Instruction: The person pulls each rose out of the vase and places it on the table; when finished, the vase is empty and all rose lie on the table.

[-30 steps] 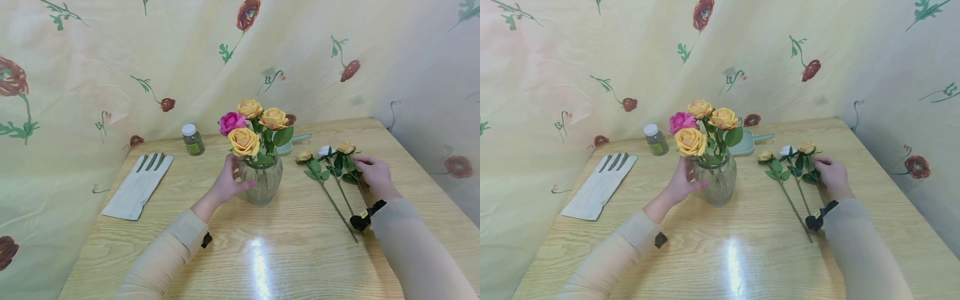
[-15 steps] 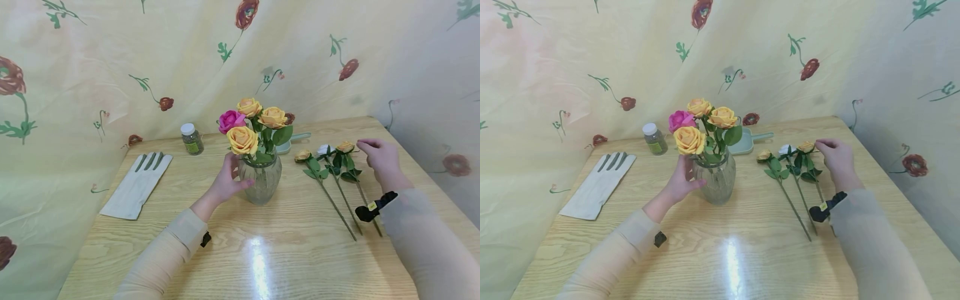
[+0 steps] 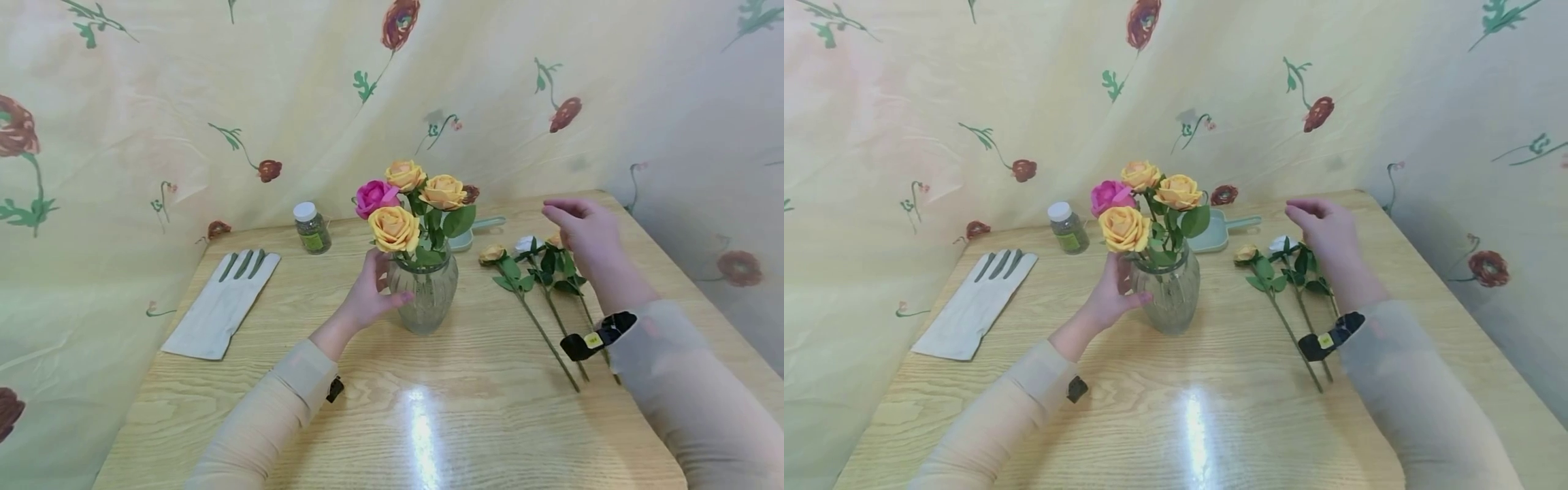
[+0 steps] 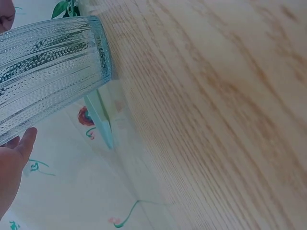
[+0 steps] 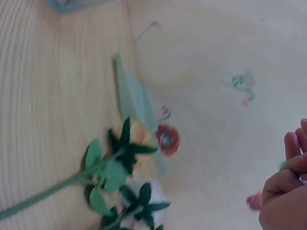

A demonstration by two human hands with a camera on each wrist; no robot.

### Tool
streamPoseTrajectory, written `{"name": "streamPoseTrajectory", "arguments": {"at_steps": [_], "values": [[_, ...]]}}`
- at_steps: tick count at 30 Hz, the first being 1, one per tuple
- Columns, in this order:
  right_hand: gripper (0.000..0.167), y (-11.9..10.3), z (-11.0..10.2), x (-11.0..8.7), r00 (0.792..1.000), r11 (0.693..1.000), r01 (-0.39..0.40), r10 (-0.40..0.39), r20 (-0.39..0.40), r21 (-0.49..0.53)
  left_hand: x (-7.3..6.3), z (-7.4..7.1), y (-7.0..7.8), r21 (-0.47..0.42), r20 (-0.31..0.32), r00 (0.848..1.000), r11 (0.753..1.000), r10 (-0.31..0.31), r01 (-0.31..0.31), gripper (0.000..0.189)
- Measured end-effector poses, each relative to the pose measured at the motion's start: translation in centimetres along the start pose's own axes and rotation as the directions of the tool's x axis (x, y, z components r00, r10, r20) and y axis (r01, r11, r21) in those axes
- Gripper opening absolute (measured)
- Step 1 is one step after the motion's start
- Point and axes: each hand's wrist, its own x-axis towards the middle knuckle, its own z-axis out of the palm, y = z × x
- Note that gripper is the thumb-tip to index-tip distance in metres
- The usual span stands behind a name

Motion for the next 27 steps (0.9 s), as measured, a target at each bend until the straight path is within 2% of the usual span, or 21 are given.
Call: {"name": "streamPoseTrajectory", "arguments": {"at_steps": [4, 10, 17, 22, 27], "values": [[0.015, -1.4, 1.8, -1.1, 0.997, 0.998, 0.059, -0.06, 0.052, 0.023, -0.2, 0.0, 0.4, 0.009, -0.002, 1.0, 1.0, -0.015, 0.015, 0.123], [0.01, -2.9, 4.1, -2.8, 0.98, 0.987, 0.13, -0.142, 0.139, 0.093, -0.1, 0.0, 0.3, 0.024, 0.002, 1.0, 0.999, -0.031, 0.031, 0.124], [0.01, -4.1, 6.6, -5.3, 0.953, 0.97, 0.184, -0.216, 0.212, 0.159, 0.9, -0.2, -2.4, 0.055, -0.018, 0.999, 0.998, -0.028, 0.029, 0.125], [0.013, -4.7, 8.4, -7.4, 0.933, 0.961, 0.203, -0.248, 0.259, 0.188, 1.0, 0.0, -2.8, 0.069, -0.048, 0.999, 0.997, -0.023, 0.026, 0.123], [0.014, -4.9, 9.6, -8.6, 0.925, 0.967, 0.214, -0.246, 0.29, 0.137, 0.8, 0.1, -2.7, 0.055, -0.062, 0.998, 0.998, -0.025, 0.028, 0.121]]}}
